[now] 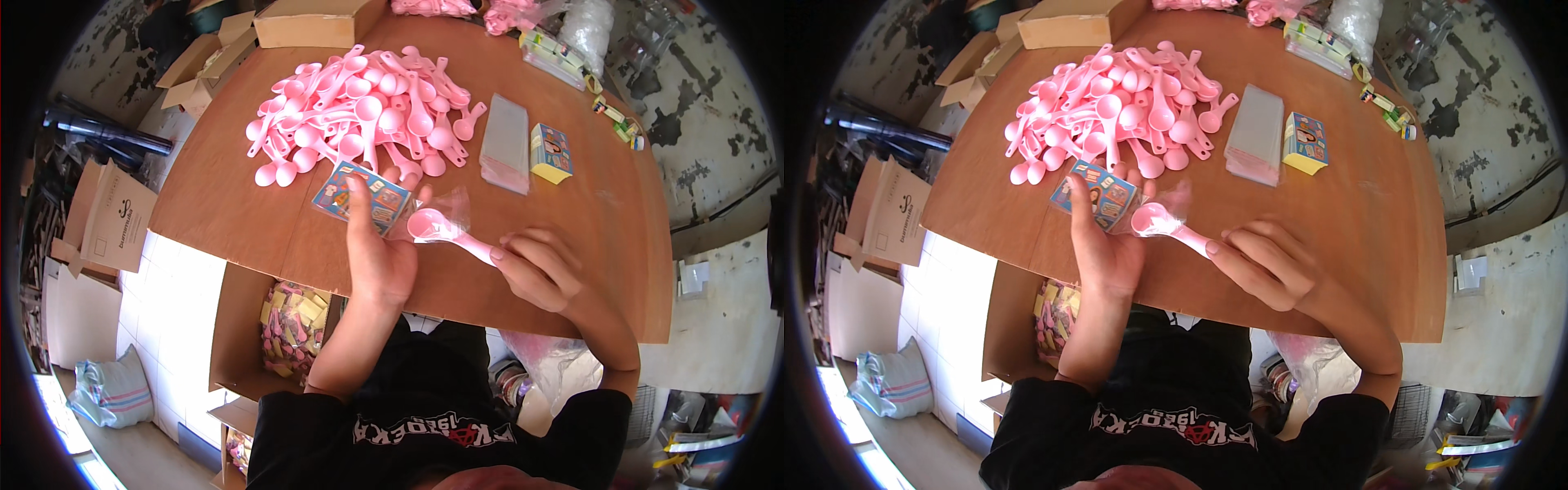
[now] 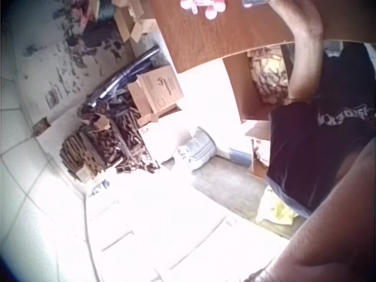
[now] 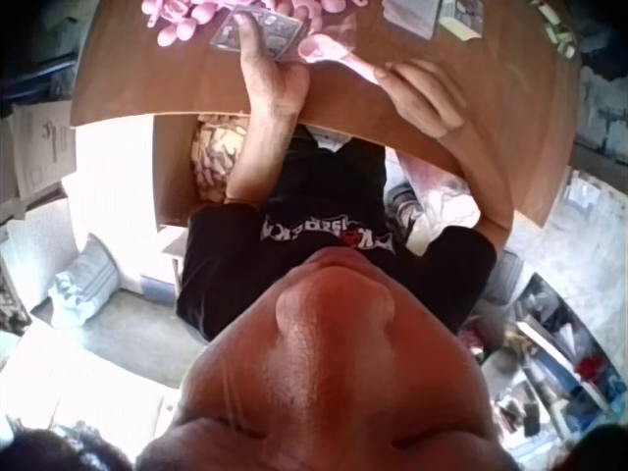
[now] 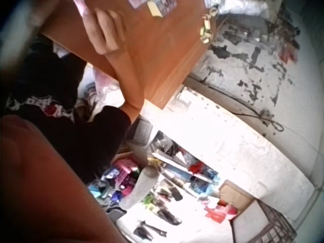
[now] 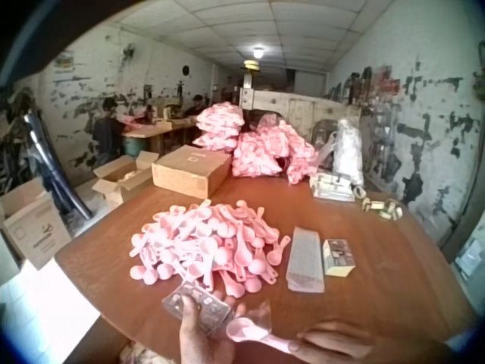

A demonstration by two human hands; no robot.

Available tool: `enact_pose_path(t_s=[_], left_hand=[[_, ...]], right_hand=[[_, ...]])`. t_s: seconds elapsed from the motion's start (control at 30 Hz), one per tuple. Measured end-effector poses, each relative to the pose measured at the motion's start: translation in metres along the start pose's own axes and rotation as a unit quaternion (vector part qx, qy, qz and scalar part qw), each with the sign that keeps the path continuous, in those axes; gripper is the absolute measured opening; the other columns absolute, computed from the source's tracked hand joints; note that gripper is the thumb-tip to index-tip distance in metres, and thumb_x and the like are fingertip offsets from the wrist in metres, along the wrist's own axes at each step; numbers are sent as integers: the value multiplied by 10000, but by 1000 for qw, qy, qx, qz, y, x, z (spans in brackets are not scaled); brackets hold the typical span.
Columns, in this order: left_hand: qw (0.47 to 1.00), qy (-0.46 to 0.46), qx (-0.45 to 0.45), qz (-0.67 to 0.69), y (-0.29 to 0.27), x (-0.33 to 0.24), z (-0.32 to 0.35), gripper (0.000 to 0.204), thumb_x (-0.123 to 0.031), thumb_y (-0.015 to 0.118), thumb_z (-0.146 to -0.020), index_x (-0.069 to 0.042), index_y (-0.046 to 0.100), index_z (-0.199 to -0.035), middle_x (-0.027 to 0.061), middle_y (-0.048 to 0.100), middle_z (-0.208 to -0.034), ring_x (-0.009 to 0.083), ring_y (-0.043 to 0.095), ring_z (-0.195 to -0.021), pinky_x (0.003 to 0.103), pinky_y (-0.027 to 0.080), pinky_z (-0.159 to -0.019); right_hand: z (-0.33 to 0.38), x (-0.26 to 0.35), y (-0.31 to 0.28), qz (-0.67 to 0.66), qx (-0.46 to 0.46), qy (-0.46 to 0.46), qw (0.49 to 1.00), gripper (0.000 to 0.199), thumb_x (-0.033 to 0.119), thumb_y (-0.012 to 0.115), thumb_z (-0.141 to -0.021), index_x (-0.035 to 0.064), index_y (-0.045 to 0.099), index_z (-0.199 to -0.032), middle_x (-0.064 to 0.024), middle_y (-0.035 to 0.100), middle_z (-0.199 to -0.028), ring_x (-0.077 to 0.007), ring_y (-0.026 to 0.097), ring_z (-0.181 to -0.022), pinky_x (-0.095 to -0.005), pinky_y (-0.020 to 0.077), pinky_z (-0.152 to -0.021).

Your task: The person repeatedly picks pink plastic spoons from a pile on a table, places each spoon into a small clear plastic bag, and seals the bag. The person also handles small yellow paper slips and stacks the completed packages on the table.

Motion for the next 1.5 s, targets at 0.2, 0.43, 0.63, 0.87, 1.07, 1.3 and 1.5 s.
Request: enact_pose_path(t_s=[0.2, 0.43, 0.63, 0.87, 1.07, 1.3, 1.5], left_hand=[[1000, -10, 23, 18, 14, 12, 4, 712, -535, 580, -941, -23, 371, -1390, 151, 509, -1313, 285, 529, -1228, 484, 452, -1073], [999, -19, 15, 26, 18, 15, 7, 734, -551, 586, -932, -27, 377, -1402, 140, 499, -1347, 298, 491, -1281, 513, 405, -1108], [999, -26, 32, -1, 22, 21, 10, 714, -567, 601, -917, -77, 390, -1392, 138, 497, -1336, 296, 501, -1272, 527, 428, -1070], [997, -65, 29, -29, 24, 46, 19, 692, -585, 585, -917, -72, 409, -1347, 127, 523, -1258, 259, 542, -1172, 530, 480, -1012], [990, -130, 41, -21, 28, 70, 34, 688, -570, 559, -939, 21, 442, -1272, 136, 563, -1133, 257, 573, -1098, 493, 480, -1027], [986, -123, 103, -51, 39, 76, 52, 573, -512, 524, -979, -14, 481, -1258, 155, 584, -1151, 283, 589, -1121, 504, 497, -999], [976, -64, 208, -16, 52, 84, 91, 686, -348, 674, -931, -120, 300, -1458, 93, 513, -1243, 283, 579, -1175, 497, 494, -1010]], right_hand=[[16, 15, -24, 23, -21, 5, 999, 338, -16, 775, -765, 51, 693, -1086, -85, 635, -909, -213, 637, -721, -288, 541, -579], [23, 16, -33, 64, -12, 17, 998, 341, -2, 790, -739, 79, 716, -1062, -66, 629, -874, -204, 631, -719, -282, 530, -551], [24, 19, -29, 43, -17, 16, 999, 341, 16, 797, -720, 79, 726, -1048, -55, 616, -845, -184, 615, -672, -274, 511, -536], [24, 22, -21, 85, -29, 37, 995, 359, 25, 806, -710, 116, 739, -1051, -47, 612, -913, -196, 596, -731, -282, 530, -582], [37, 25, -23, 154, -68, 64, 984, 370, 81, 819, -720, 250, 748, -1042, -109, 587, -1182, -316, 523, -1106, -378, 552, -827], [46, 32, -34, 188, -108, 72, 974, 322, 177, 806, -767, 318, 738, -1047, -107, 593, -1263, -343, 485, -1259, -554, 357, -1088], [51, 43, -52, 109, 29, 27, 993, 303, 145, 818, -730, 236, 748, -1010, -25, 639, -1172, -248, 577, -1142, -505, 437, -1016]])
Point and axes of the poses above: each hand's wrist, its own z-axis away from the middle knuckle, its own y-axis out of the palm, x = y × z, the point moved 8 cm from there along -z, towards the middle knuckle
